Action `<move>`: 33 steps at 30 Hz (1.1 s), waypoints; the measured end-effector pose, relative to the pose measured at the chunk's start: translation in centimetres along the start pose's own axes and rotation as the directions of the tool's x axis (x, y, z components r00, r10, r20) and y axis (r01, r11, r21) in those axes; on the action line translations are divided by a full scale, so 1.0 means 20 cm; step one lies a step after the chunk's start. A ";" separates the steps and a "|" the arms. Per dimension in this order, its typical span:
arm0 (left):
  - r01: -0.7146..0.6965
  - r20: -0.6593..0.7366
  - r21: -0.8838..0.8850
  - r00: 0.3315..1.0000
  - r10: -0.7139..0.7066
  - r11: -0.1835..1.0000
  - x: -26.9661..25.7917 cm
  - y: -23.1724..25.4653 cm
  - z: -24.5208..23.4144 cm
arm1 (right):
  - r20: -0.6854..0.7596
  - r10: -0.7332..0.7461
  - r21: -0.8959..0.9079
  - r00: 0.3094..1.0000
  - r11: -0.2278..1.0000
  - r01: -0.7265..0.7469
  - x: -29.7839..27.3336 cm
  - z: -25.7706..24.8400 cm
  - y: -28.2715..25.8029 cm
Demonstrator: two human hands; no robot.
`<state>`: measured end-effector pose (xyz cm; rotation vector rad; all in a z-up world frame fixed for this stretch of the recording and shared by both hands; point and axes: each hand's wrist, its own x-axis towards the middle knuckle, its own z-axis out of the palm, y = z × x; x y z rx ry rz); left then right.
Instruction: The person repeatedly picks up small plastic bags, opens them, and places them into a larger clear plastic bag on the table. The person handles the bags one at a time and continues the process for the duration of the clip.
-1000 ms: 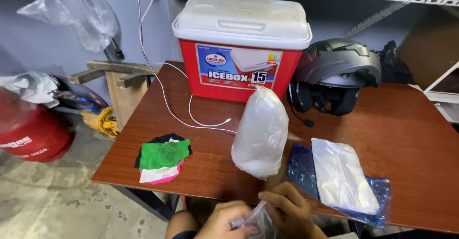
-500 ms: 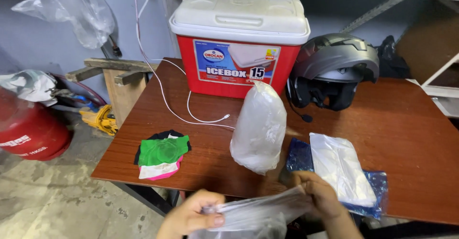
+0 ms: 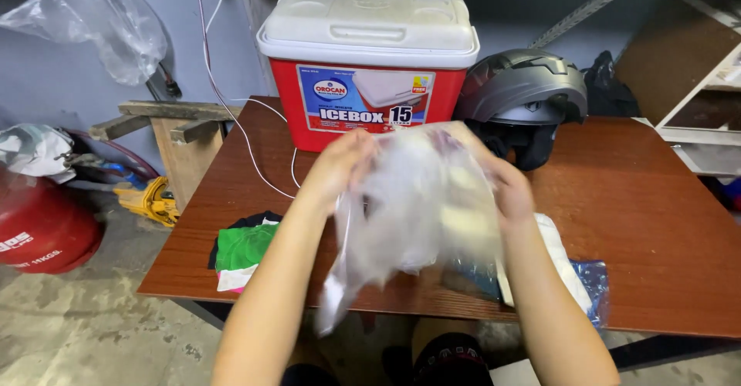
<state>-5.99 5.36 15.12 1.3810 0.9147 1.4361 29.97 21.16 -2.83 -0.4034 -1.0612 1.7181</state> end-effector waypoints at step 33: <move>0.068 -0.465 0.239 0.884 0.052 0.969 -0.89 -0.56 0.38 | 0.268 -0.251 -0.725 0.930 0.583 0.366 -0.87 1.06 0.15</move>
